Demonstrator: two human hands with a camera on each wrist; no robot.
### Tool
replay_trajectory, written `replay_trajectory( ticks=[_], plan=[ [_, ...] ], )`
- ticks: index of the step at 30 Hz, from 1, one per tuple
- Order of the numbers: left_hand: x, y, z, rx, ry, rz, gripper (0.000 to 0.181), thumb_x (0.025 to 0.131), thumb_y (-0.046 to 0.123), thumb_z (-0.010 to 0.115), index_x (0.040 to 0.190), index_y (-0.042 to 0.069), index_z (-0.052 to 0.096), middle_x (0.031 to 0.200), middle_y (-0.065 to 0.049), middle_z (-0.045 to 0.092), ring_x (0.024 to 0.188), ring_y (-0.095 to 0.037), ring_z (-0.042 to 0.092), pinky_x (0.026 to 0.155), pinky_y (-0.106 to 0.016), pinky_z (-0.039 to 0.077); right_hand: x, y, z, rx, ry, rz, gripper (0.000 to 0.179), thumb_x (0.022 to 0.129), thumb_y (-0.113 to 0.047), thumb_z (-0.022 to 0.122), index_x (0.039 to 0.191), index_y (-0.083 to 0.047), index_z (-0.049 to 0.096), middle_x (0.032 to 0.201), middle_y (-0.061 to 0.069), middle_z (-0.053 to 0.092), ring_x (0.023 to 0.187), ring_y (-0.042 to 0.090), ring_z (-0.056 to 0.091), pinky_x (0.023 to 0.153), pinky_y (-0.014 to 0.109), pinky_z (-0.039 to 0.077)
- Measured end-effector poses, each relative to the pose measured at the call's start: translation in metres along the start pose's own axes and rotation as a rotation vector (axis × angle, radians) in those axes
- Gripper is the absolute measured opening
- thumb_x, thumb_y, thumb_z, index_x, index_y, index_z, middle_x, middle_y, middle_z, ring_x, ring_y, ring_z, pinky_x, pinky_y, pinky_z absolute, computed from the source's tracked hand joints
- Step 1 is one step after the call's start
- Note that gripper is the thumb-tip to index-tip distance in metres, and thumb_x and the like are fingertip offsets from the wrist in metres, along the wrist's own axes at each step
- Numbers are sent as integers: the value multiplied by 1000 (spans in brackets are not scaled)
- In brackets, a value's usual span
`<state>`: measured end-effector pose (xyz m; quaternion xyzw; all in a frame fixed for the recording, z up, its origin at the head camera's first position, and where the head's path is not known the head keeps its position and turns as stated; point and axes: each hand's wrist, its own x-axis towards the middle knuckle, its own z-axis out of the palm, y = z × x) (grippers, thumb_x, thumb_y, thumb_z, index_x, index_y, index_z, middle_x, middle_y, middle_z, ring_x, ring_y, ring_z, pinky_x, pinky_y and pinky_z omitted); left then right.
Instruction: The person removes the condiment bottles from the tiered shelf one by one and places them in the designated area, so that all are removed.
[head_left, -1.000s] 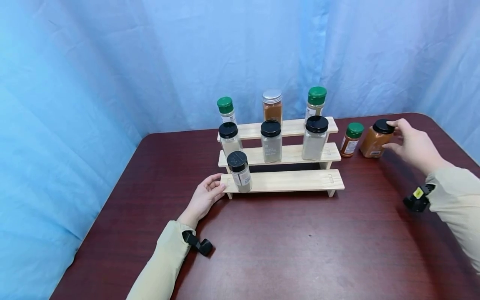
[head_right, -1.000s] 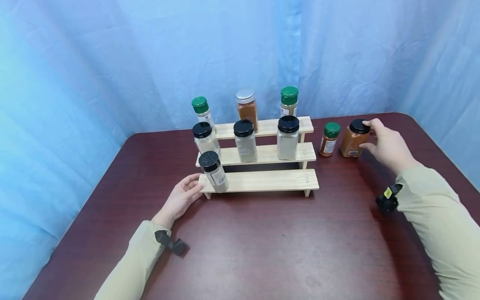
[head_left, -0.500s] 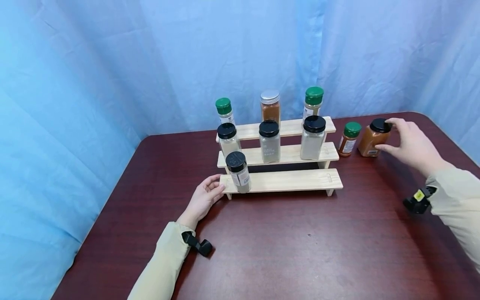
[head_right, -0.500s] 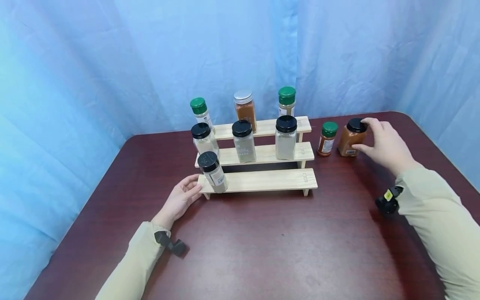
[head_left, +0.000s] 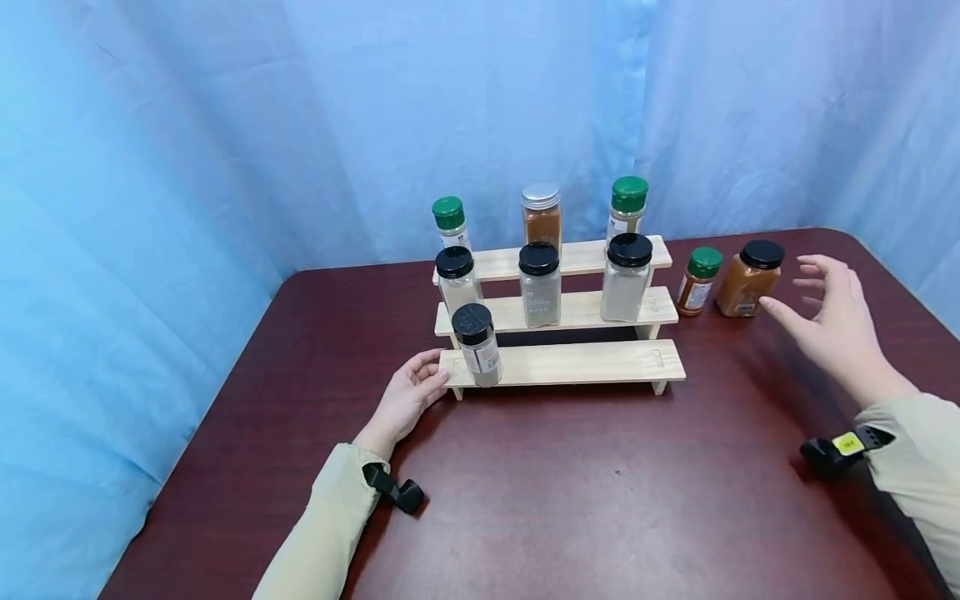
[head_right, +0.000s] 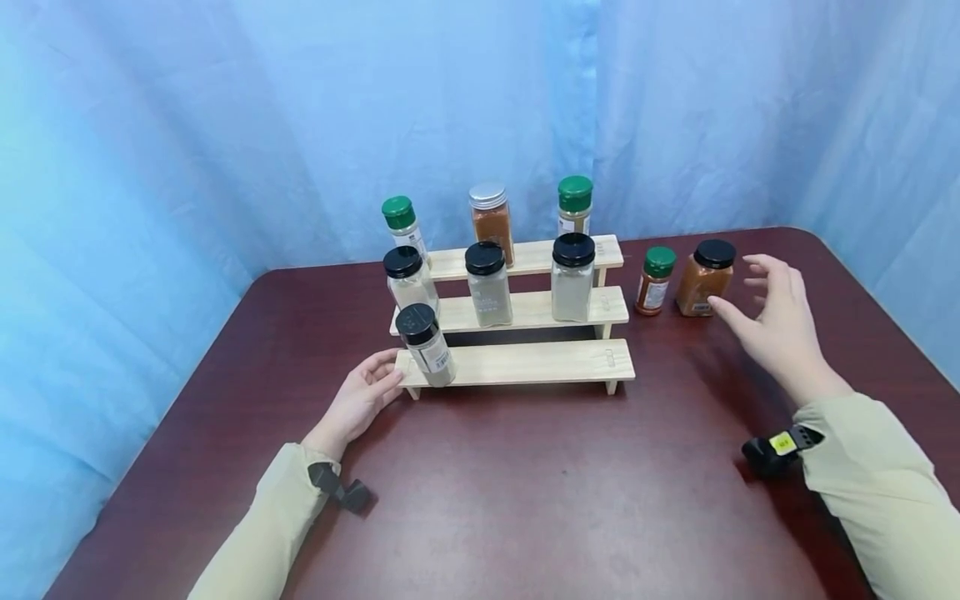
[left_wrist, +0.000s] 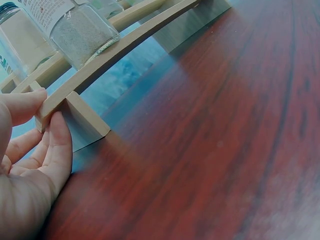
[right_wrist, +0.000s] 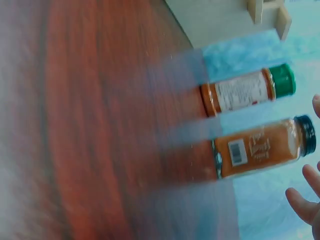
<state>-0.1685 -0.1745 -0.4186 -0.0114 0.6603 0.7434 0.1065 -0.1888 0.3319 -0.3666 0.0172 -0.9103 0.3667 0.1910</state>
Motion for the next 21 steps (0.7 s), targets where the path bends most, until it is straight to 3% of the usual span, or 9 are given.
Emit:
replay_trajectory(
  ticks=[3,7,16,21],
  plan=[
    [0,0,0,2,8,-3,49,94,-4,49,140,-4,32,93,5,56,80,-2,59,74,-17,50,-6,-6,1,36,3,-11,62,91,-21,63,143,-9,31,128,11,35,102,-15,32,90,0,33],
    [1,0,0,-4,11,-8,50,94,-5,49,141,-5,31,93,5,56,80,-2,59,73,-17,50,-15,-18,4,66,-4,-40,55,91,-19,63,137,-4,38,121,-8,35,101,-15,34,79,-6,30],
    [0,1,0,-15,-11,-5,50,95,-5,47,141,-5,29,93,6,56,80,-2,58,74,-17,49,-36,-53,13,166,-22,-168,48,88,-7,64,130,2,42,113,-27,39,102,-17,41,80,-5,31],
    [0,2,0,-8,-11,-5,50,95,-6,46,141,-6,29,92,7,56,79,-1,58,73,-17,49,-44,-74,17,207,-55,-257,48,84,3,66,127,4,44,115,-25,44,106,-15,44,85,-3,33]
  ],
)
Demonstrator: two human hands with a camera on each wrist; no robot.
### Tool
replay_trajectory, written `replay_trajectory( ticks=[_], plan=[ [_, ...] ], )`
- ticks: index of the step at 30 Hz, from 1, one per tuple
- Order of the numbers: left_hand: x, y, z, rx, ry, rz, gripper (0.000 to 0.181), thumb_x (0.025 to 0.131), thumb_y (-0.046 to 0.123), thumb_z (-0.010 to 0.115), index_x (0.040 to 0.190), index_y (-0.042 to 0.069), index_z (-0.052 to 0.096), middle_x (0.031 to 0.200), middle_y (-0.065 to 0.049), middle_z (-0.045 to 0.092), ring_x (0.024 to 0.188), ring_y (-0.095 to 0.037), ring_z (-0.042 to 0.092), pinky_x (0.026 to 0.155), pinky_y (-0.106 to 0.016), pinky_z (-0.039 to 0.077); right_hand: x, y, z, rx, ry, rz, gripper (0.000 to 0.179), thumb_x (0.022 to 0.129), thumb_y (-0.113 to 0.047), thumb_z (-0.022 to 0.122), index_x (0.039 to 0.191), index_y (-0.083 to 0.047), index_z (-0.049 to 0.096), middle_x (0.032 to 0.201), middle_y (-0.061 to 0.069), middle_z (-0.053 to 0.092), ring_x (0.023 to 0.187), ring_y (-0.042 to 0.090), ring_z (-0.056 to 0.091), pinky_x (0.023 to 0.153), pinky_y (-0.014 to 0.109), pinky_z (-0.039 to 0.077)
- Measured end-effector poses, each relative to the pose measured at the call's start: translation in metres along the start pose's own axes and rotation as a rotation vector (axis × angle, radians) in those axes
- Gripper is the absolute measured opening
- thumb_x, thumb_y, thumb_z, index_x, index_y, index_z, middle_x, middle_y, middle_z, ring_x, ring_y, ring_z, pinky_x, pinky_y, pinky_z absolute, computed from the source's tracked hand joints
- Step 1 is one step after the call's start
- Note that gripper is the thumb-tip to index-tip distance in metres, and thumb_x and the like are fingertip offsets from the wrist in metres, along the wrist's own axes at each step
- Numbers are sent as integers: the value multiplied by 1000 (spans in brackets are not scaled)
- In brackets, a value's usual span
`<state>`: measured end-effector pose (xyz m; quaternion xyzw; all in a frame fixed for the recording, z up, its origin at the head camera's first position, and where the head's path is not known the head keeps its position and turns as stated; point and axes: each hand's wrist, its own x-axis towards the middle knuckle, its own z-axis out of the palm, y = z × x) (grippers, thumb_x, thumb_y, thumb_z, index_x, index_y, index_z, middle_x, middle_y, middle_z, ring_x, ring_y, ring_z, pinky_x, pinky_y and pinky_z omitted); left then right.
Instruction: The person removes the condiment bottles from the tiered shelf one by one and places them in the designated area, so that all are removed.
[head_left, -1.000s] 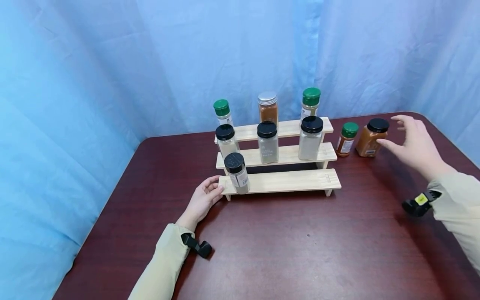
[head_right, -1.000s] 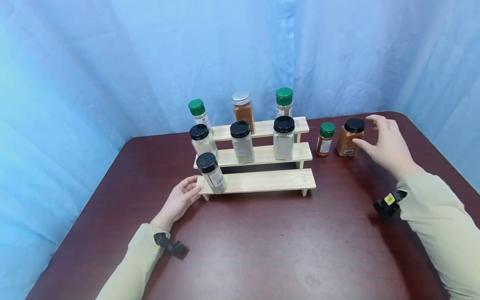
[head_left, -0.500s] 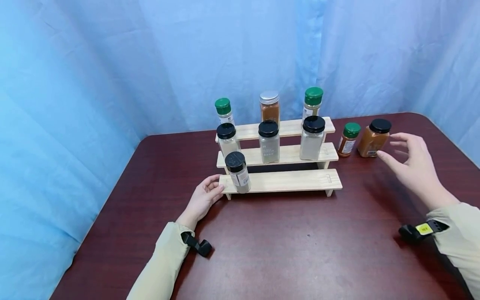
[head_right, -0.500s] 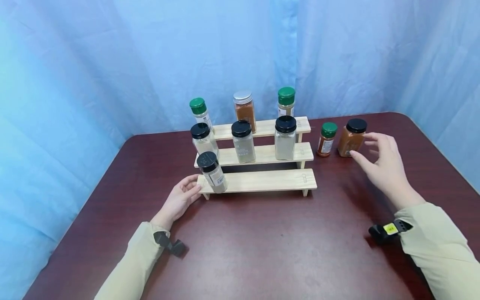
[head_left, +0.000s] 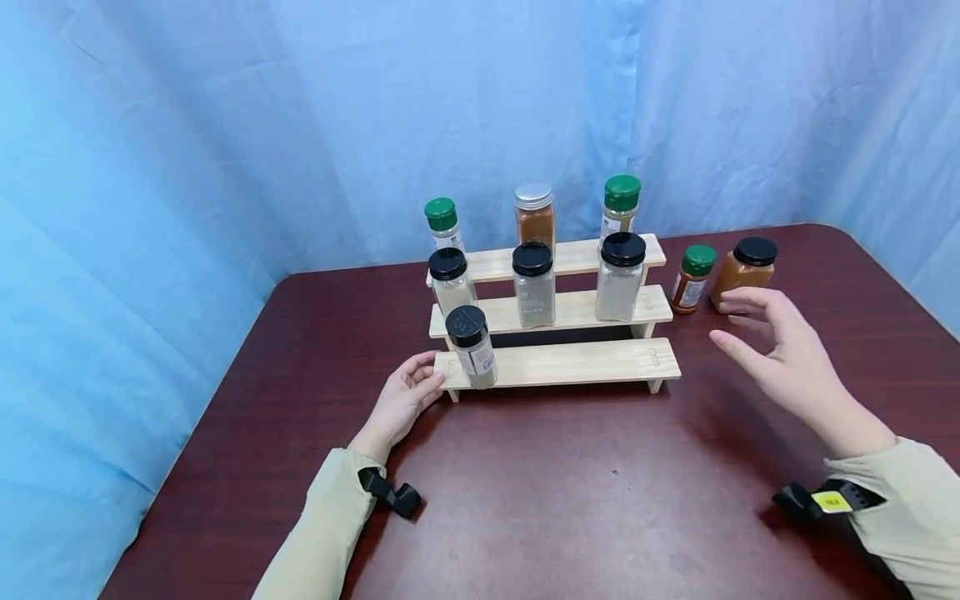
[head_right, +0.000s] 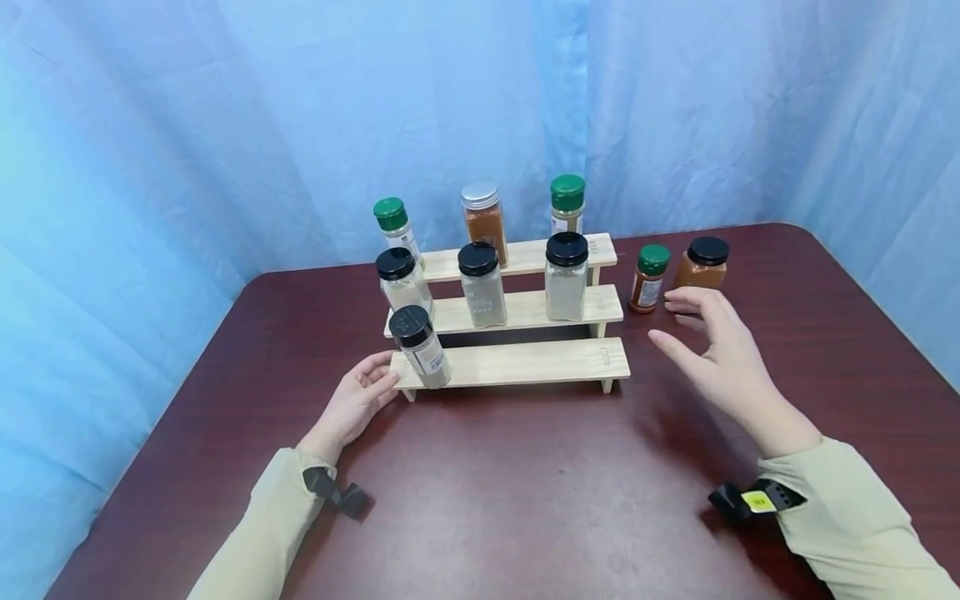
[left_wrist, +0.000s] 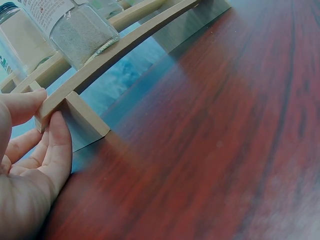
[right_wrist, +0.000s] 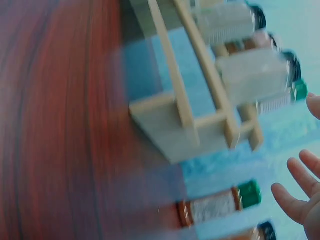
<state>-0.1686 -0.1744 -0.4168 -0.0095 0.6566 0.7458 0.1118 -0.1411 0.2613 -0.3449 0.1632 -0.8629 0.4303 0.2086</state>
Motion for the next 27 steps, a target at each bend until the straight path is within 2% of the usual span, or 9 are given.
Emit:
replay_trajectory(
  ticks=[9,12,18,27],
  plan=[
    [0,0,-1,2,-5,8,50,95,-6,47,141,-6,29,91,7,57,79,-1,58,73,-17,50,4,-32,24,39,-56,-180,50,74,15,70,119,5,52,120,-14,49,110,-10,47,91,3,36],
    [0,-1,0,2,-5,7,50,95,-5,47,141,-6,29,91,7,56,79,-1,58,74,-17,50,8,-38,33,68,-84,-216,49,71,19,69,116,7,53,120,-6,51,110,-7,48,93,5,38],
    [0,-1,1,-3,-5,9,49,95,-5,47,141,-5,30,92,6,56,79,-1,58,74,-17,49,16,-49,52,85,-148,-247,44,75,13,70,115,5,55,119,13,54,111,-4,46,95,7,37],
    [0,-1,0,-9,-3,5,50,95,-5,47,141,-5,29,92,7,57,80,-1,59,74,-17,49,20,-59,85,114,-217,-330,42,77,5,72,115,1,56,117,12,55,111,8,48,95,13,40]
  ],
)
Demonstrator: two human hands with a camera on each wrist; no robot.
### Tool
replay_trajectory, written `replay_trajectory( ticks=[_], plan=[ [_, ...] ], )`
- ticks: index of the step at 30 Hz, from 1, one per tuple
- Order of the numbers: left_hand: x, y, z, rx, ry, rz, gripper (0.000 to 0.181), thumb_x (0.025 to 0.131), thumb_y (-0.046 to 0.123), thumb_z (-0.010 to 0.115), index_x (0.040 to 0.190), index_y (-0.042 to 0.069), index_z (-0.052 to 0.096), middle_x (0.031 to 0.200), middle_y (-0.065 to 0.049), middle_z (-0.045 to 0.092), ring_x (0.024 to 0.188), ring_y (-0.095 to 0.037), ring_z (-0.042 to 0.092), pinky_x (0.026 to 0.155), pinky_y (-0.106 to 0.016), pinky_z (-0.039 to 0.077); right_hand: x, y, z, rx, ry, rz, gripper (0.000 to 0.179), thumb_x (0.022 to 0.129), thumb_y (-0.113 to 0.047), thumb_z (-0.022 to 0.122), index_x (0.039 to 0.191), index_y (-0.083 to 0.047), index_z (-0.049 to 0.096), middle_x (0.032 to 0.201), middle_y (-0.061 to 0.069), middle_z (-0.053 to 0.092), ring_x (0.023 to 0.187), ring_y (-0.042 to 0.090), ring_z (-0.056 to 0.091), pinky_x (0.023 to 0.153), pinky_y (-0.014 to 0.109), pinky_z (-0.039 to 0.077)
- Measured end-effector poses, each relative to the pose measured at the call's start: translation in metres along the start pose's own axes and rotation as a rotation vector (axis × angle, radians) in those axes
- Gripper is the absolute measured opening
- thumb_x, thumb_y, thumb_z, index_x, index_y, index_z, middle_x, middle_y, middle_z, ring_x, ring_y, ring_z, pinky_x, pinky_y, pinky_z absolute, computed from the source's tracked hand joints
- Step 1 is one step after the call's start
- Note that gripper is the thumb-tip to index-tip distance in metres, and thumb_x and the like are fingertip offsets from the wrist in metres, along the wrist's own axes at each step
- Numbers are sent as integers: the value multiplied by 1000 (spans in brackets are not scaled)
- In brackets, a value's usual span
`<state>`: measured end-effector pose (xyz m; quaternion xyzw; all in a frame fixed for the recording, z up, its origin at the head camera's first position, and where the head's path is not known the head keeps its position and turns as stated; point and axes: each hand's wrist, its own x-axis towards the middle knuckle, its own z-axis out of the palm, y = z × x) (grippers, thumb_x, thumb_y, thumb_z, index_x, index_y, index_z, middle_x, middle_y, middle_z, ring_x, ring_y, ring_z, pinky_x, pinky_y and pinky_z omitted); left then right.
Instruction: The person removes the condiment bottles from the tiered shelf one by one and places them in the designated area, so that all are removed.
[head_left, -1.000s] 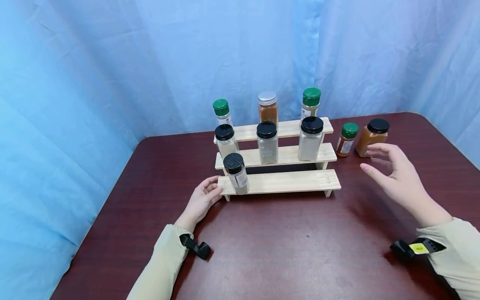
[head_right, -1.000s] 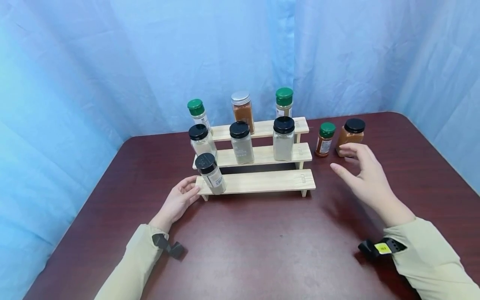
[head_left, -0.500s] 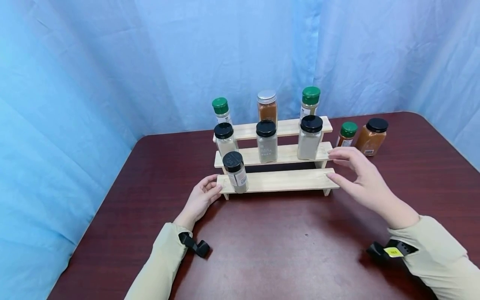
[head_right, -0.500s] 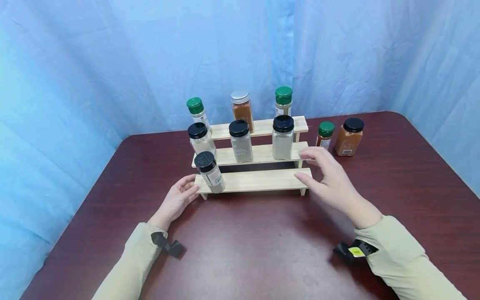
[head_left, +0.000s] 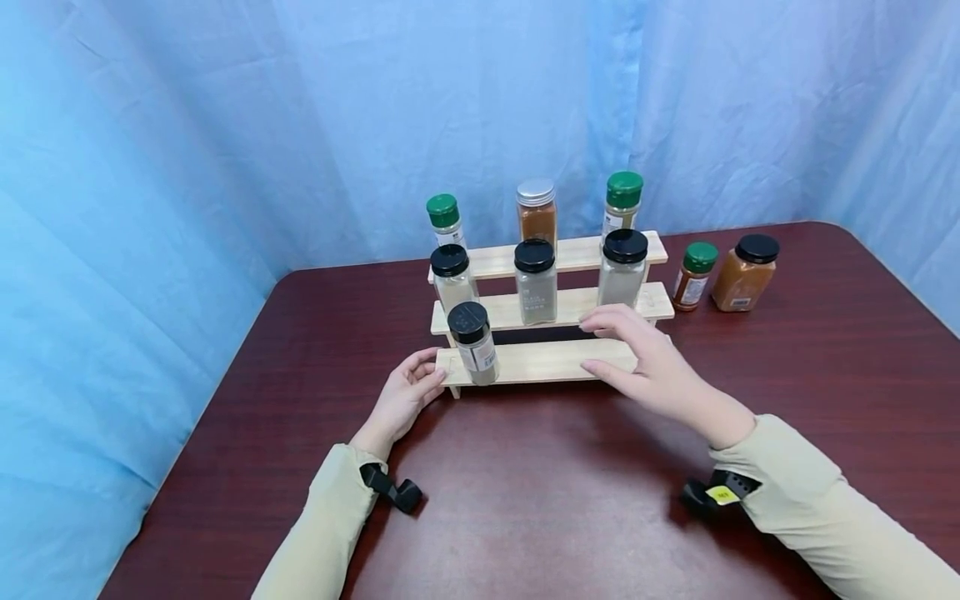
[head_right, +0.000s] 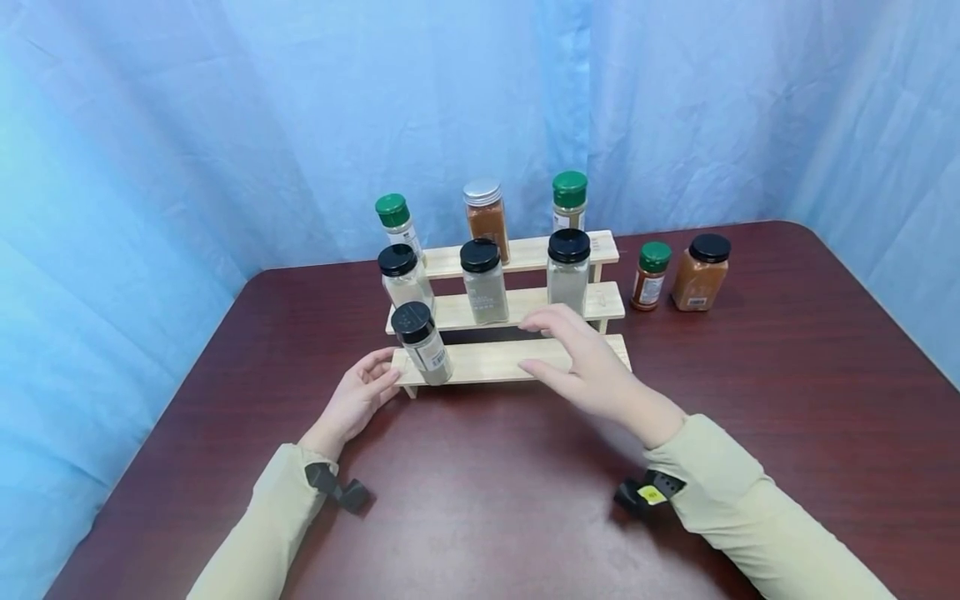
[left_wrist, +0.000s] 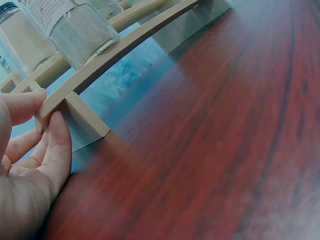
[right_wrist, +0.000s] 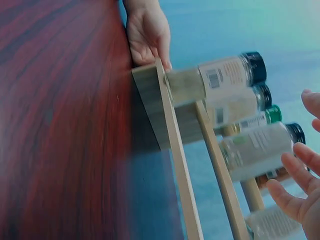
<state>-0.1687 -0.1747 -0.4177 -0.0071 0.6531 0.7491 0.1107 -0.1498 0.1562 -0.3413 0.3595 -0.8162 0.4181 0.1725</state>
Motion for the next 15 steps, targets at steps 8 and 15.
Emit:
replay_trajectory(
  ticks=[8,15],
  plan=[
    [0,0,0,5,-5,2,49,95,-4,47,141,-5,29,91,7,57,80,-1,59,74,-17,50,9,-8,22,53,-45,-7,42,78,3,72,116,-1,55,120,13,55,111,17,49,96,23,42],
    [-1,0,0,4,-8,7,49,95,-5,47,141,-5,30,89,8,57,78,-1,58,73,-16,49,19,-16,35,78,-98,15,54,78,-7,75,126,-4,51,129,13,49,119,23,46,99,43,42]
  ],
)
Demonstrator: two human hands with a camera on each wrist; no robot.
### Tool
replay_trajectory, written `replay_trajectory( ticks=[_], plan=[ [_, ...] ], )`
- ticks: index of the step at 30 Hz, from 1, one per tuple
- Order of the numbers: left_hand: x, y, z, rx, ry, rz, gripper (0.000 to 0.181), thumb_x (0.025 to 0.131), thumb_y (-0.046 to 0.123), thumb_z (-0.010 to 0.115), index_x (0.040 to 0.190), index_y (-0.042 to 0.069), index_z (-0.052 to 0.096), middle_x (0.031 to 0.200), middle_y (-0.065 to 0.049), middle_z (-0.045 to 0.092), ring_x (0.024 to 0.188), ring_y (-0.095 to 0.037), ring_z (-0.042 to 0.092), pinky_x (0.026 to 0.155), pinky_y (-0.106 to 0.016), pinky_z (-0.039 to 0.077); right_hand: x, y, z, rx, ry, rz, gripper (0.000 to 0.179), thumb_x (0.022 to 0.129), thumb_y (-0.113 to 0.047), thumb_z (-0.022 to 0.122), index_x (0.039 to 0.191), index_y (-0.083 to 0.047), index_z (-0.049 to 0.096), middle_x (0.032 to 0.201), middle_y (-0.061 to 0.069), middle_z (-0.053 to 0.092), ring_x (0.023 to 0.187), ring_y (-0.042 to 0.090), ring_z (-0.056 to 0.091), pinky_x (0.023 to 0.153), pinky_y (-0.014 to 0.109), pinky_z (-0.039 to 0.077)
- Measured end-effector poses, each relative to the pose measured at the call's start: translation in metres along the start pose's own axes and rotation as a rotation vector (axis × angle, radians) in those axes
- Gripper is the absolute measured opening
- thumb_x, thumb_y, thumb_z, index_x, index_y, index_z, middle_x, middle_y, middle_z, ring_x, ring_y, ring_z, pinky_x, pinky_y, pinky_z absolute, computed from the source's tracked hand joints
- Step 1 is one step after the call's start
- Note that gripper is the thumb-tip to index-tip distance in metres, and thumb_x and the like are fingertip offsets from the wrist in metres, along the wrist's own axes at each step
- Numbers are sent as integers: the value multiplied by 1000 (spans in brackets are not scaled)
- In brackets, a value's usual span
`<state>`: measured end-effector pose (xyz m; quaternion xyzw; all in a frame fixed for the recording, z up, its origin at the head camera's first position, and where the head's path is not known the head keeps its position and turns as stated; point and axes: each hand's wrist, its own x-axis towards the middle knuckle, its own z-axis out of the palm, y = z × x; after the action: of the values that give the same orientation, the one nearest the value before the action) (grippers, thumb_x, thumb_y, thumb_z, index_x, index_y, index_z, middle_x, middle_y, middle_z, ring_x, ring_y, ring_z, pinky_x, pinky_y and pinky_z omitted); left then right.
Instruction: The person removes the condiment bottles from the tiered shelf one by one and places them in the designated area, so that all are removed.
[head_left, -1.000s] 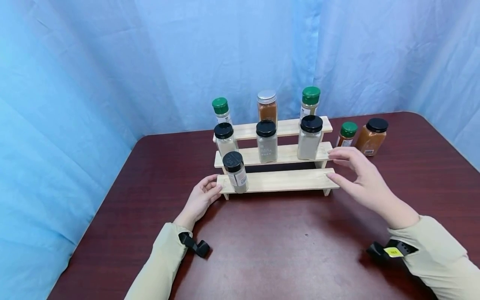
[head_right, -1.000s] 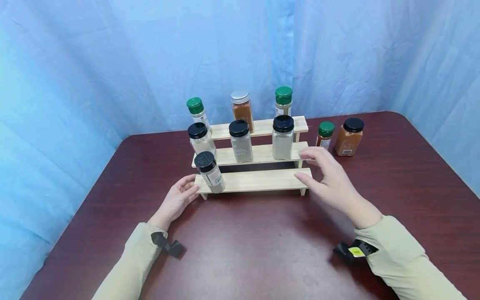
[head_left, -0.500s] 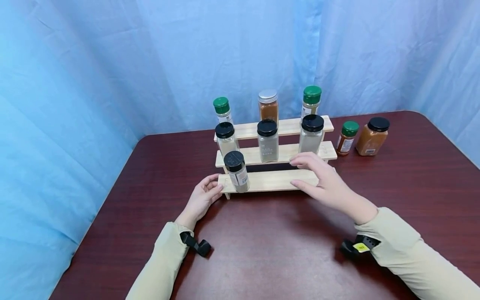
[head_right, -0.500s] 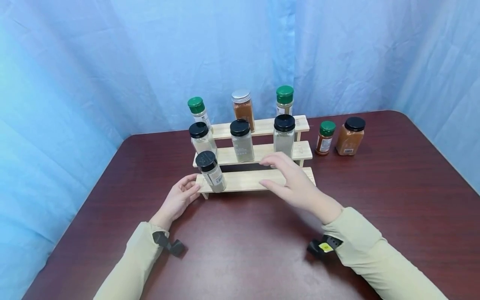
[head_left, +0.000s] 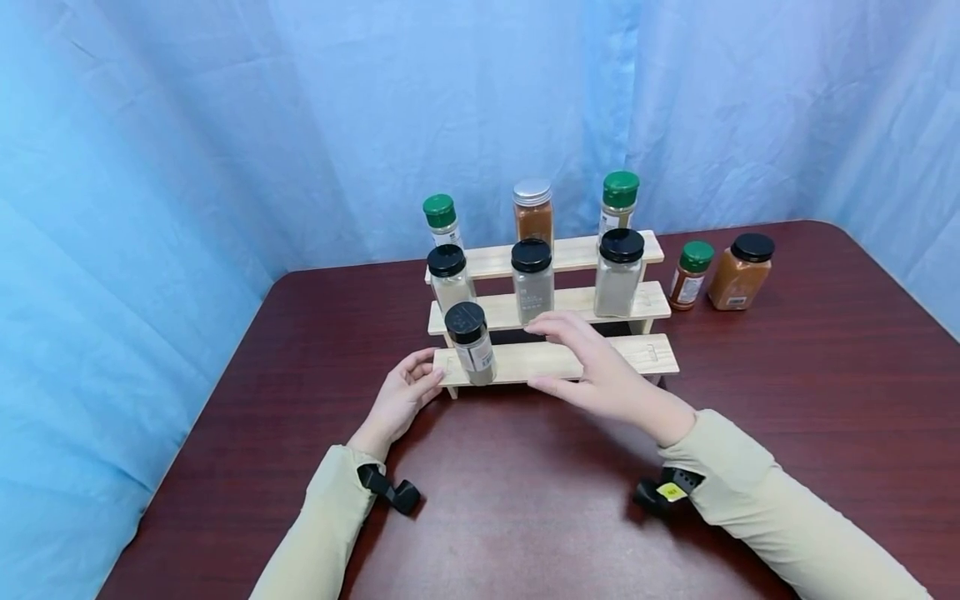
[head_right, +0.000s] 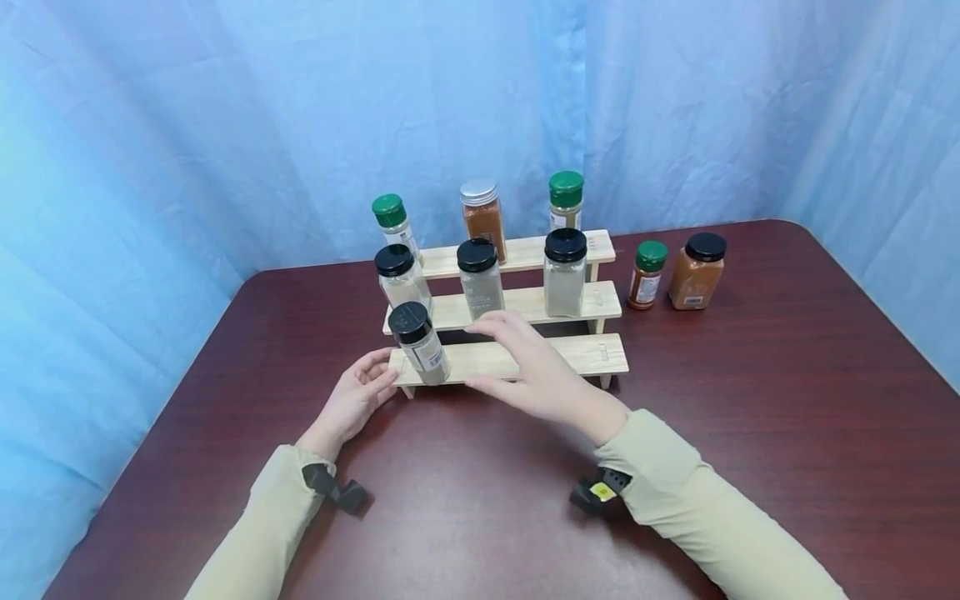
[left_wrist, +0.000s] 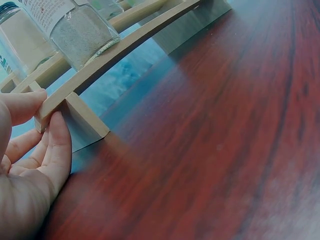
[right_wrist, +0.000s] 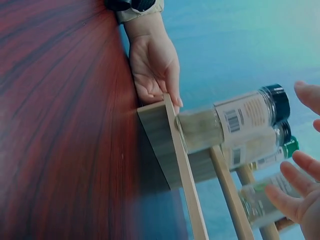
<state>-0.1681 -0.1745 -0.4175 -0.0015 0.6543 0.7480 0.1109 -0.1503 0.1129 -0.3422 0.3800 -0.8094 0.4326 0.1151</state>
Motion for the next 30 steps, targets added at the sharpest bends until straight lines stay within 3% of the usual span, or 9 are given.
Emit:
replay_trajectory(
  ticks=[8,19,30],
  plan=[
    [0,1,1,6,9,-4,49,95,-5,47,141,-5,30,90,7,57,79,-1,59,73,-16,50,14,-4,17,12,-18,23,70,73,-18,82,133,-7,48,135,15,43,124,25,42,104,46,36],
    [0,-1,0,9,7,-8,49,95,-4,46,141,-5,29,90,8,57,79,-1,59,74,-17,50,23,-6,43,5,4,38,71,75,-20,81,136,-12,47,134,12,41,123,25,45,102,45,40],
    [1,0,1,11,12,-15,48,96,-4,46,141,-5,30,89,8,57,78,-1,58,73,-16,50,27,-5,52,-16,10,42,65,78,-17,78,135,-12,46,135,13,40,123,26,45,100,46,41]
  ],
)
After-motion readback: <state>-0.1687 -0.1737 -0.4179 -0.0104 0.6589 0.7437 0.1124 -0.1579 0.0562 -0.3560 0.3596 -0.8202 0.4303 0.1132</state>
